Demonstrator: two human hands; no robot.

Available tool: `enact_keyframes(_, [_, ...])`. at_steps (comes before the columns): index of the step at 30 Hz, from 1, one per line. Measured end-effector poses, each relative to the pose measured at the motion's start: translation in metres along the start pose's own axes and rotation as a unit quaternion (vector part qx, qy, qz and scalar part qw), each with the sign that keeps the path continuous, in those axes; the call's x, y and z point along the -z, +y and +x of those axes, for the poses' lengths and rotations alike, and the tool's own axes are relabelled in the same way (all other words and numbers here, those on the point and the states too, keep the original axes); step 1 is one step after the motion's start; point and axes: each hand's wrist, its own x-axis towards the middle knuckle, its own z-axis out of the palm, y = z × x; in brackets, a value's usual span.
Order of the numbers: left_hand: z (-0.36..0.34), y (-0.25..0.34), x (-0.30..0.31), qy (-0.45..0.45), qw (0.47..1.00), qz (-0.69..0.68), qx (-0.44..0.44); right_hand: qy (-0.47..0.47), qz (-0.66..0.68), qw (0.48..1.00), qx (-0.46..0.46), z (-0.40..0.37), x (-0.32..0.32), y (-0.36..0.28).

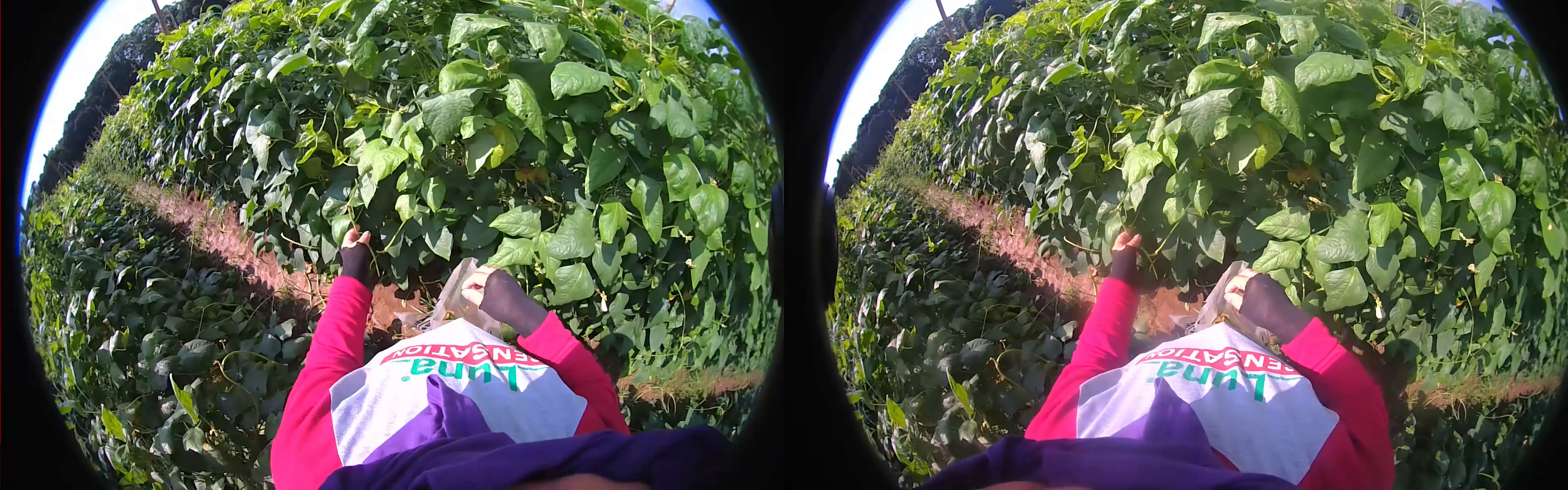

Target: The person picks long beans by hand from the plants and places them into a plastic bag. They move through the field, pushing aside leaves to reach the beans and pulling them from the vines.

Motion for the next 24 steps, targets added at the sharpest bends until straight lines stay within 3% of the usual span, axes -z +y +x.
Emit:
enact_keyframes(4, [-0.005,-0.012,0.005,-0.031,0.999,-0.018,-0.003,-0.024,0.040,0.997,0.067,-0.004,-0.013,0.009])
enact_keyframes(8, [-0.026,-0.027,0.016,-0.007,0.999,-0.026,-0.032,-0.016,0.089,0.996,0.024,-0.013,-0.014,-0.001])
enact_keyframes(10, [-0.017,-0.059,0.028,0.013,0.996,-0.067,-0.052,-0.015,0.070,0.997,0.030,-0.013,-0.013,0.003])
enact_keyframes(15, [-0.040,-0.056,0.041,0.028,0.990,-0.111,-0.085,-0.040,0.050,0.996,0.056,-0.005,-0.001,-0.003])
enact_keyframes(18, [-0.065,-0.012,0.042,0.049,0.994,-0.076,-0.056,-0.046,0.128,0.990,0.046,0.001,0.000,-0.020])
enact_keyframes(20, [-0.084,0.040,0.038,0.060,0.997,0.046,-0.021,-0.057,0.167,0.983,0.045,0.006,-0.005,-0.021])
enact_keyframes(21, [-0.082,0.049,0.045,0.026,0.999,0.020,-0.038,-0.077,0.176,0.980,0.051,0.008,-0.008,-0.020])
enact_keyframes(23, [-0.063,0.062,0.060,-0.007,0.977,0.198,-0.084,-0.092,0.192,0.975,0.061,0.010,-0.010,-0.023])
enact_keyframes(24, [-0.051,0.073,0.070,-0.036,0.981,0.185,-0.045,-0.096,0.193,0.974,0.062,0.010,-0.009,-0.023])
